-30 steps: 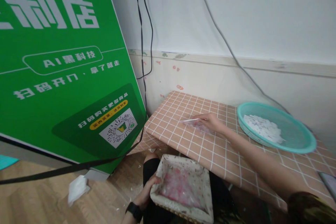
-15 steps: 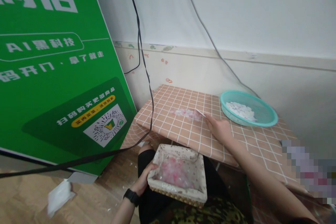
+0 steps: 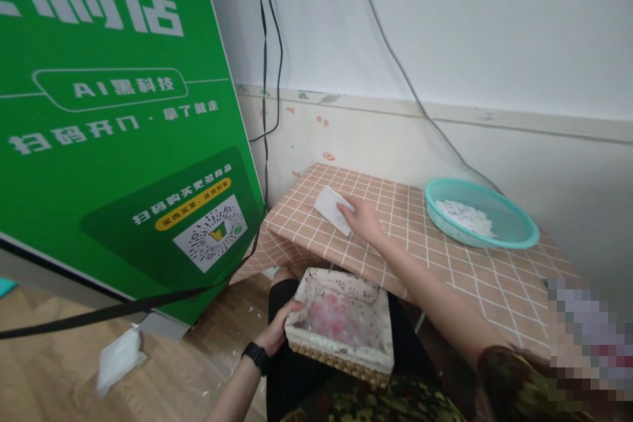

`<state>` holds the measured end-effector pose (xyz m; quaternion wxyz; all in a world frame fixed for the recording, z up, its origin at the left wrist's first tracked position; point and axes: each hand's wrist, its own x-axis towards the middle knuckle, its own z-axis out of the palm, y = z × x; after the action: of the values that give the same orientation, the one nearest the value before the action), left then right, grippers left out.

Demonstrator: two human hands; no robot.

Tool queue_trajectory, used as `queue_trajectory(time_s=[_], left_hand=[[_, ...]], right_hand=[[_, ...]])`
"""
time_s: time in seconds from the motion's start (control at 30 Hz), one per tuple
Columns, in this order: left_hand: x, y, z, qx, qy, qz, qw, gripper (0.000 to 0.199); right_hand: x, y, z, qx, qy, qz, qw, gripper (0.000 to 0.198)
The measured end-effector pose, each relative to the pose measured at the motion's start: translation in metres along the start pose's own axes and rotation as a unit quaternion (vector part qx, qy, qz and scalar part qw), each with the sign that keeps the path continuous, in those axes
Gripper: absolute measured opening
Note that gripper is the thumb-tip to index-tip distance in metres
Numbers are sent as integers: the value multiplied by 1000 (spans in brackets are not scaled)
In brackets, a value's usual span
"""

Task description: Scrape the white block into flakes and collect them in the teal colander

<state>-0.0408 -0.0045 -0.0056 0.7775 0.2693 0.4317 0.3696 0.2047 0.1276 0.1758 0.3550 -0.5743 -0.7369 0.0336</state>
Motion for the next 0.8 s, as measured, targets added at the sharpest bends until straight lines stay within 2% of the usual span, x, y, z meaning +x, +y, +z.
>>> queue_trajectory(time_s=[0.1, 0.17, 0.23, 0.3, 0.4, 0.5, 0.6, 0.63, 0.7, 0.8], left_hand=[[-3, -2, 0, 0, -18, -4, 1000, 22], [-4, -2, 1, 6, -27, -9, 1000, 24], [-3, -2, 0, 4, -34, -13, 999, 26], [-1, -2, -1, 1, -39, -20, 999, 29], [2, -2, -3, -4, -31, -24, 999, 31], [4, -2, -5, -20, -20, -15, 999, 29], [2, 1, -4, -27, -42, -26, 998, 29], [0, 3, -4, -29, -52, -38, 997, 30], [-5, 6, -2, -33, -58, -58, 996, 32], [-17, 9, 3, -31, -51, -67, 996, 30]], right_hand=[[22, -17, 37, 31, -21, 8, 999, 34], [34, -17, 52, 34, -37, 20, 999, 32], [42, -9, 58, 32, -38, 33, 998, 30], [48, 6, 53, 29, -29, 47, 998, 30], [49, 36, 27, 27, -13, 67, 997, 31], [31, 70, -14, 28, 20, 70, 997, 34], [-9, 100, -56, 4, 165, 91, 982, 41], [-26, 108, -68, -11, 193, 104, 976, 44], [-59, 117, -84, -36, 225, 132, 965, 45], [-99, 121, -93, -51, 241, 150, 958, 45]])
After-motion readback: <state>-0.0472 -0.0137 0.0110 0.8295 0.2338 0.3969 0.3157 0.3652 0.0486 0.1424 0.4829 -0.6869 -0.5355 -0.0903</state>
